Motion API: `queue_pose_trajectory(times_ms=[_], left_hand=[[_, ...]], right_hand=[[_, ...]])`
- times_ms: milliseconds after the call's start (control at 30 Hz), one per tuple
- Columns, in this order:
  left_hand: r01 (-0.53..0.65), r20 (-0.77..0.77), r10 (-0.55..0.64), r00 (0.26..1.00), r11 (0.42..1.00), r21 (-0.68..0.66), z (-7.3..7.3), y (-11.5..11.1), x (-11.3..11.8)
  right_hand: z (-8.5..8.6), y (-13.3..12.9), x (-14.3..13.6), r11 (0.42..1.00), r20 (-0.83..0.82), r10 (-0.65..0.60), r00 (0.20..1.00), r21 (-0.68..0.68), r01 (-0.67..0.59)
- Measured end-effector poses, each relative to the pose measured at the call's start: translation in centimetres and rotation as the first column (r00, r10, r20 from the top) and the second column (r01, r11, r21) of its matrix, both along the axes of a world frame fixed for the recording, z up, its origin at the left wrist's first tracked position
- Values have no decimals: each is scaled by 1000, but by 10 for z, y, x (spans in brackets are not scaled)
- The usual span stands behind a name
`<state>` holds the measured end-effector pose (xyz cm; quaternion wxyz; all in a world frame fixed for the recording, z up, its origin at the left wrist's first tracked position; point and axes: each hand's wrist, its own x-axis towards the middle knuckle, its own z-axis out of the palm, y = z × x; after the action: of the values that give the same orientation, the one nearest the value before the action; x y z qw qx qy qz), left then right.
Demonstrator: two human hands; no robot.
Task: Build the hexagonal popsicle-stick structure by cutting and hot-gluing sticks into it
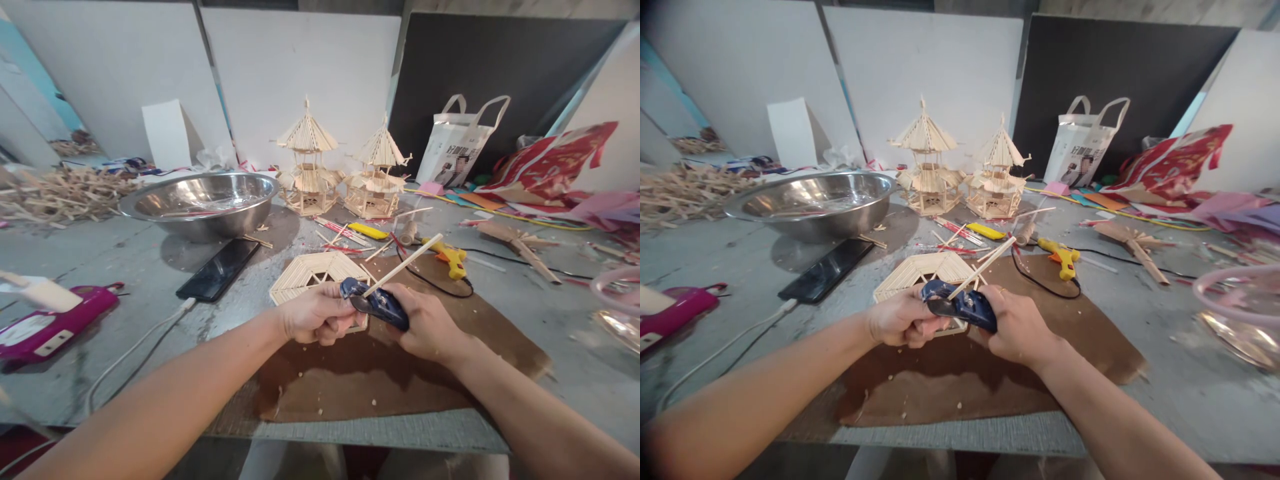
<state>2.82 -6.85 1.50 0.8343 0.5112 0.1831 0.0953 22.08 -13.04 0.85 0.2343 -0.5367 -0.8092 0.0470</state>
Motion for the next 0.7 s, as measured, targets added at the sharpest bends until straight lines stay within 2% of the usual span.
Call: queue_pose_trajectory(times_ms=[133,233,300,367,433,500,533,600,700], left_hand=[[-131,-46,140,989,979,155,3,-2,2],[-240,-25,266,964,903,356,3,-3,6],[-290,3,339,941,799,526,2,-3,9],[-321,44,397,917,665,674,0,-4,12],[-344,92,439,894,539,769,0,-5,14],[-364,129,469,874,455,813,1,-5,16],[-371,137,479,867,439,818,1,-5,16],[-382,135,479,867,467,798,3,-5,16],[-380,101,441,892,611,695,2,-6,15]], right_hand=[[1,0,-2,992,53,-108,993,-64,112],[1,2,-3,975,108,-186,977,-106,197],[2,2,-3,965,136,-219,966,-117,236],[1,3,-3,958,157,-242,958,-116,261],[2,3,-4,954,168,-257,952,-114,278],[2,4,-5,951,168,-266,949,-114,287],[2,5,-6,951,161,-269,950,-112,288],[2,7,-6,957,130,-260,957,-98,274],[0,9,-3,978,72,-192,979,-72,197]])
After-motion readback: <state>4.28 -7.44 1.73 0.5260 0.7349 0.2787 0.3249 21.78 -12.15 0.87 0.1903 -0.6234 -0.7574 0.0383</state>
